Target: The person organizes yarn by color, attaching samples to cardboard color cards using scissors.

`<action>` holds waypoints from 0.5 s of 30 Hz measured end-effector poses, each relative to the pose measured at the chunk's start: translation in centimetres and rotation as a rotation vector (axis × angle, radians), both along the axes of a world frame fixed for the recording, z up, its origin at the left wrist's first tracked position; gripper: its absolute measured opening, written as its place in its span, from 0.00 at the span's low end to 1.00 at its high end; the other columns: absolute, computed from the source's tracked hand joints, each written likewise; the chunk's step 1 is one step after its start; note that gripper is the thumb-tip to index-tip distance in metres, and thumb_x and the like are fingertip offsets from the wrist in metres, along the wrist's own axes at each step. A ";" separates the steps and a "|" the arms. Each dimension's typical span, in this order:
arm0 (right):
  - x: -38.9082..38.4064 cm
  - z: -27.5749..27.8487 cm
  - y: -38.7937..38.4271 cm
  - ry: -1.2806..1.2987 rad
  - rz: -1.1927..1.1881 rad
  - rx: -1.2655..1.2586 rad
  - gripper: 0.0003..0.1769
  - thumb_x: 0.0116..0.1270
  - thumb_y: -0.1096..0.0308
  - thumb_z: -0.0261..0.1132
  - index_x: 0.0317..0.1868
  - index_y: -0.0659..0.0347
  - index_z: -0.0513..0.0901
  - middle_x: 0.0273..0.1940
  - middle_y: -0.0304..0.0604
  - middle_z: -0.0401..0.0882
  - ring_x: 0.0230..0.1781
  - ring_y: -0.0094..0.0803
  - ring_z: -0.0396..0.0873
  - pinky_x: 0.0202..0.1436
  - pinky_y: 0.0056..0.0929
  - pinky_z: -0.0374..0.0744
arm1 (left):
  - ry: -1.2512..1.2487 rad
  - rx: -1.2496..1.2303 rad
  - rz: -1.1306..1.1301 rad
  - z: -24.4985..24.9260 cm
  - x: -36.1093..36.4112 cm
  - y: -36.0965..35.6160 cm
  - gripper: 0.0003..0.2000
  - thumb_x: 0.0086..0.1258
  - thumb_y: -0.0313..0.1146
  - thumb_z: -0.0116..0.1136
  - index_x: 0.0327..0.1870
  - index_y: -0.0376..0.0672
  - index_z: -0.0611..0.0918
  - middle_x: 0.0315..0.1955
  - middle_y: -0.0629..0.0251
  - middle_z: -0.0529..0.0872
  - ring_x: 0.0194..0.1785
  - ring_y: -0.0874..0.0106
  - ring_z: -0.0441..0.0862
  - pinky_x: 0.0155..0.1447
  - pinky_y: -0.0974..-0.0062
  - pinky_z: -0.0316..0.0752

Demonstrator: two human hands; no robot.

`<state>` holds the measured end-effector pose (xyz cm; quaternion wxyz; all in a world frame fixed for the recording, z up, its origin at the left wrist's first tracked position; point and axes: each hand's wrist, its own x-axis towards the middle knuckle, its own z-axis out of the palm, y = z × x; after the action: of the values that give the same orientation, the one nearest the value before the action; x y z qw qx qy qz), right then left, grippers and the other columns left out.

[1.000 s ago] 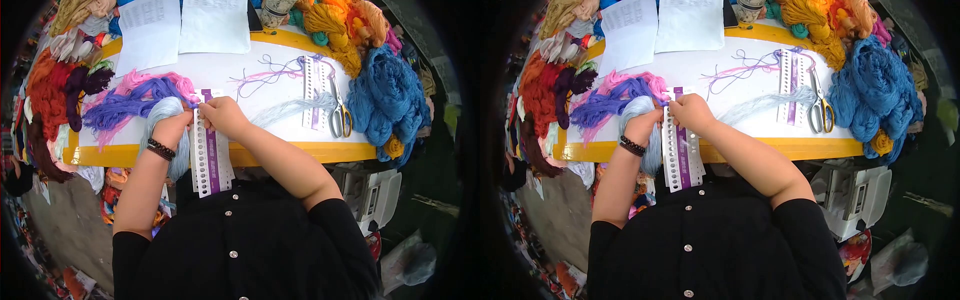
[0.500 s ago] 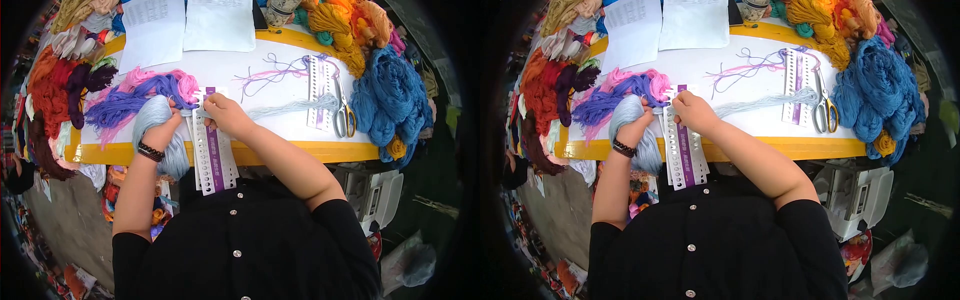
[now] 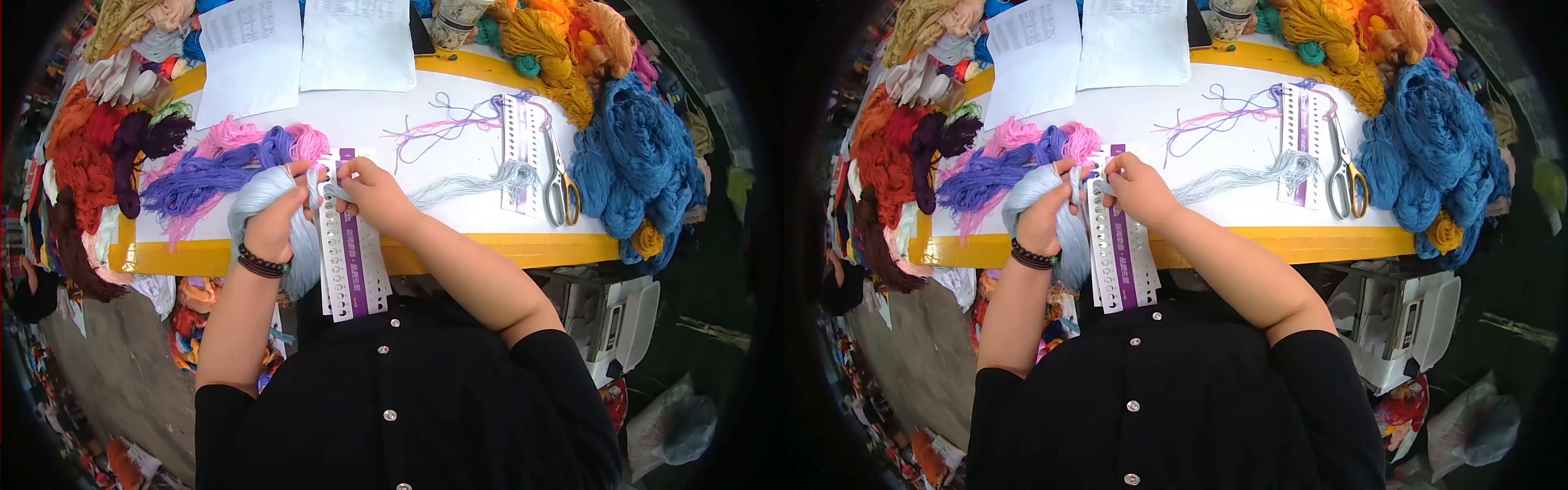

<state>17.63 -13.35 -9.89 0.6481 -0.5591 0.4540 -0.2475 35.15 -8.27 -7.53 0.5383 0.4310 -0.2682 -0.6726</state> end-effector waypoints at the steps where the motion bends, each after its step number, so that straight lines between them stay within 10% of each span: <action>1: -0.1 -0.1 0.1 -0.133 -0.036 0.082 0.07 0.71 0.67 0.52 0.44 0.60 0.71 0.27 0.39 0.78 0.26 0.24 0.74 0.31 0.24 0.73 | -0.131 -0.013 -0.044 -0.2 -0.3 0.1 0.18 0.68 0.25 0.51 0.59 0.38 0.70 0.47 0.62 0.82 0.38 0.77 0.79 0.39 0.82 0.72; 3: -0.3 -0.2 -0.1 -0.187 -0.049 0.178 0.07 0.71 0.67 0.52 0.46 0.59 0.72 0.27 0.38 0.78 0.26 0.23 0.74 0.30 0.24 0.72 | -0.409 -0.191 -0.125 0.3 -1.5 0.3 0.21 0.66 0.26 0.50 0.62 0.38 0.70 0.48 0.62 0.82 0.38 0.76 0.79 0.40 0.81 0.72; 6: -0.6 1.5 0.1 -0.156 -0.070 0.177 0.10 0.71 0.68 0.53 0.50 0.59 0.73 0.27 0.37 0.77 0.27 0.22 0.74 0.29 0.23 0.73 | -1.595 -0.472 -0.353 0.7 -1.7 0.1 0.19 0.65 0.29 0.54 0.58 0.41 0.75 0.40 0.68 0.82 0.39 0.78 0.78 0.46 0.77 0.74; 8: -1.5 1.8 0.2 0.018 -0.039 -0.120 0.16 0.69 0.71 0.55 0.57 0.56 0.75 0.30 0.39 0.79 0.29 0.27 0.78 0.29 0.28 0.76 | -1.194 -0.409 -0.247 0.8 -0.9 0.8 0.19 0.65 0.29 0.55 0.58 0.41 0.75 0.39 0.68 0.82 0.39 0.77 0.78 0.46 0.77 0.74; 10: -3.4 0.8 -0.7 0.468 0.027 -1.055 0.24 0.57 0.72 0.62 0.56 0.52 0.76 0.38 0.43 0.81 0.27 0.34 0.79 0.32 0.30 0.78 | -0.490 -0.251 -0.007 0.5 -0.8 1.2 0.20 0.64 0.29 0.57 0.58 0.38 0.74 0.37 0.67 0.82 0.40 0.76 0.78 0.45 0.78 0.74; 15: -3.6 3.6 -1.6 0.638 0.203 -1.540 0.27 0.55 0.71 0.58 0.58 0.45 0.77 0.59 0.39 0.71 0.45 0.30 0.74 0.52 0.32 0.69 | -0.182 -0.171 -0.083 1.5 0.3 1.4 0.20 0.65 0.30 0.58 0.58 0.37 0.73 0.38 0.67 0.81 0.38 0.79 0.77 0.44 0.81 0.72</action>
<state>13.99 -14.93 -6.30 -0.0549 -0.9266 0.2673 -0.2587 35.45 -6.82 -6.07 0.5182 0.4314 -0.3898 -0.6272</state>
